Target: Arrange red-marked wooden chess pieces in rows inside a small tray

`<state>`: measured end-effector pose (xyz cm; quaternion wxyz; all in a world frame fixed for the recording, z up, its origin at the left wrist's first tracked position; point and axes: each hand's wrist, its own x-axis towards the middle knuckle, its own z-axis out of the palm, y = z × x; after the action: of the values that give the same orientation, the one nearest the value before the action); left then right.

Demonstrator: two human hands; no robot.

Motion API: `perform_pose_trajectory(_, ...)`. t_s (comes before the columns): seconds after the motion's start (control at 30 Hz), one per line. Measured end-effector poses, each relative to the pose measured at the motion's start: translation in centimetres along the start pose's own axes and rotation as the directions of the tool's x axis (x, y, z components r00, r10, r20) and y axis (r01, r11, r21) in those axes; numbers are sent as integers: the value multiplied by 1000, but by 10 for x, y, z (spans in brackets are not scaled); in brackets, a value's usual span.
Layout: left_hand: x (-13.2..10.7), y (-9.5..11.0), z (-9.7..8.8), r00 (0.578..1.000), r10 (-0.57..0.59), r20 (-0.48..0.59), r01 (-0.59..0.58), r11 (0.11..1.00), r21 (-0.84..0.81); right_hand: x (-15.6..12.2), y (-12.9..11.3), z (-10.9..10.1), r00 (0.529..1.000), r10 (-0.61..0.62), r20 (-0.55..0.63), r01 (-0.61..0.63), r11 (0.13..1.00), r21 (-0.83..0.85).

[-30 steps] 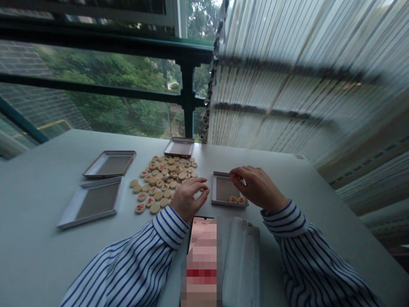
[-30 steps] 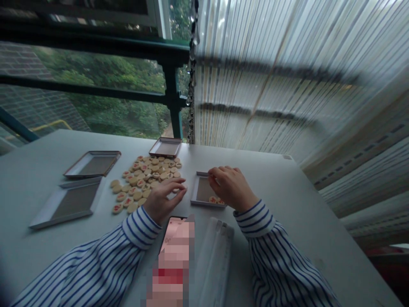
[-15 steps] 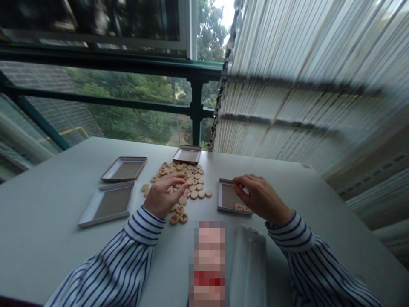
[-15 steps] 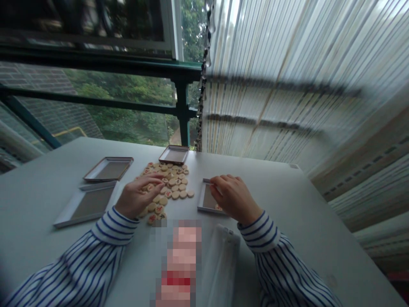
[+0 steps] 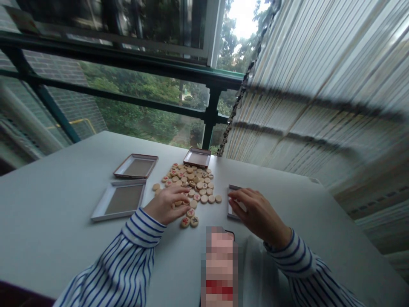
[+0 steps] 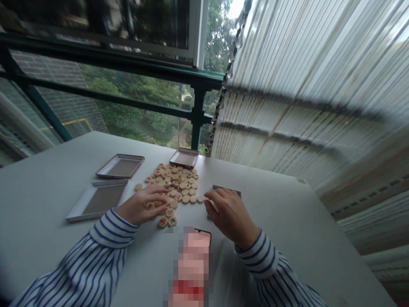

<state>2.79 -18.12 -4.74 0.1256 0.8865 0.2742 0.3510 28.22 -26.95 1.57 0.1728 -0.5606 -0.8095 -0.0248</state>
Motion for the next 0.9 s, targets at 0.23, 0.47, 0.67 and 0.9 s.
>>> perform_pose_trajectory(0.23,-13,7,-1,997,1,82,-5,999,54,15,-25,12,995,-61,81,60,998,16)
perform_pose_trajectory(0.47,-21,9,6,996,-26,82,18,995,95,15,-34,30,981,-107,161,100,994,51)
perform_pose_trajectory(0.67,-23,10,6,991,-50,122,33,990,139,12,-33,36,973,-128,190,120,991,51)
perform_pose_trajectory(0.9,-25,8,6,975,-93,200,56,981,184,12,-31,36,973,-122,194,115,992,49)
